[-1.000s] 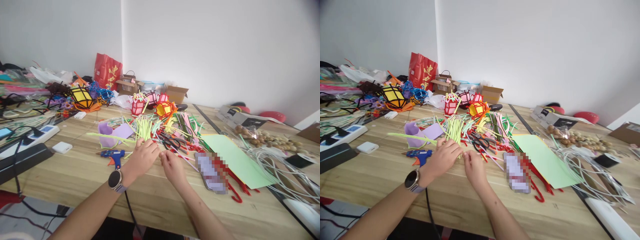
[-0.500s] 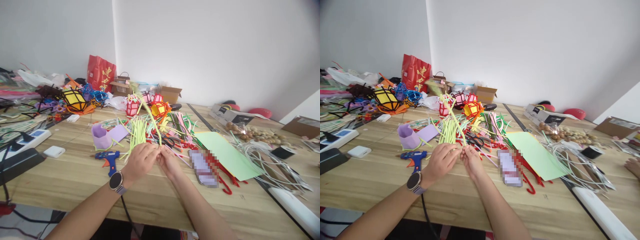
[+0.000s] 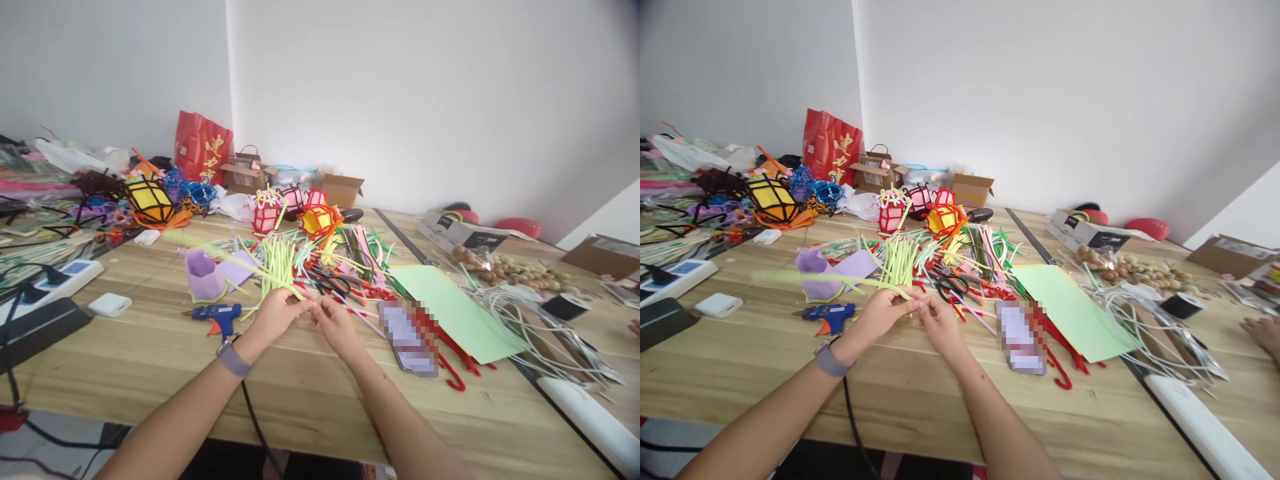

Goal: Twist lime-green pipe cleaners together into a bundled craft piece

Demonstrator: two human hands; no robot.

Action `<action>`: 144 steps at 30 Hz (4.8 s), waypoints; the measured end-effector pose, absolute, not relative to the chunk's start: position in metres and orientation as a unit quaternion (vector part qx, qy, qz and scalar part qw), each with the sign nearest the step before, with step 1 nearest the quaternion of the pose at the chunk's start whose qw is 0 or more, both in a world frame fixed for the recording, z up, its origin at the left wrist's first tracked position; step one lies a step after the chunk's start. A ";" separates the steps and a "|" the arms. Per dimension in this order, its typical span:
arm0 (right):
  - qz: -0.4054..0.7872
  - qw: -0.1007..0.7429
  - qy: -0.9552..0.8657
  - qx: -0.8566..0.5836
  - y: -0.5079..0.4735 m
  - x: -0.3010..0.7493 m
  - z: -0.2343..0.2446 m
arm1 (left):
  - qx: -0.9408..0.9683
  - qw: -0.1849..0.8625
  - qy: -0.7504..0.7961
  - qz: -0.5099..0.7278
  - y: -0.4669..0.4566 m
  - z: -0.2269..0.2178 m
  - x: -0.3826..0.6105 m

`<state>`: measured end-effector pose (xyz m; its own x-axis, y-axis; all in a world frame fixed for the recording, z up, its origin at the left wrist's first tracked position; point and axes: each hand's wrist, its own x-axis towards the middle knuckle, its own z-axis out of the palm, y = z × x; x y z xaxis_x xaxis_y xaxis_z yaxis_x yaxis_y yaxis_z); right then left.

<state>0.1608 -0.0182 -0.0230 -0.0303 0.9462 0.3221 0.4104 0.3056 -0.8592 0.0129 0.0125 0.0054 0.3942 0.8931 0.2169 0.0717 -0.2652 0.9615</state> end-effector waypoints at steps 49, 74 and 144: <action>0.552 0.512 -0.493 -0.437 -0.011 0.153 -0.005 | 0.529 0.494 0.378 0.577 0.029 0.004 0.007; 0.602 0.483 -0.437 -0.463 -0.027 0.128 -0.021 | 0.590 0.413 0.429 0.545 0.014 0.002 0.014; 0.004 0.075 -0.721 -0.689 0.070 0.088 0.034 | 0.594 0.278 0.644 0.394 0.088 -0.018 -0.048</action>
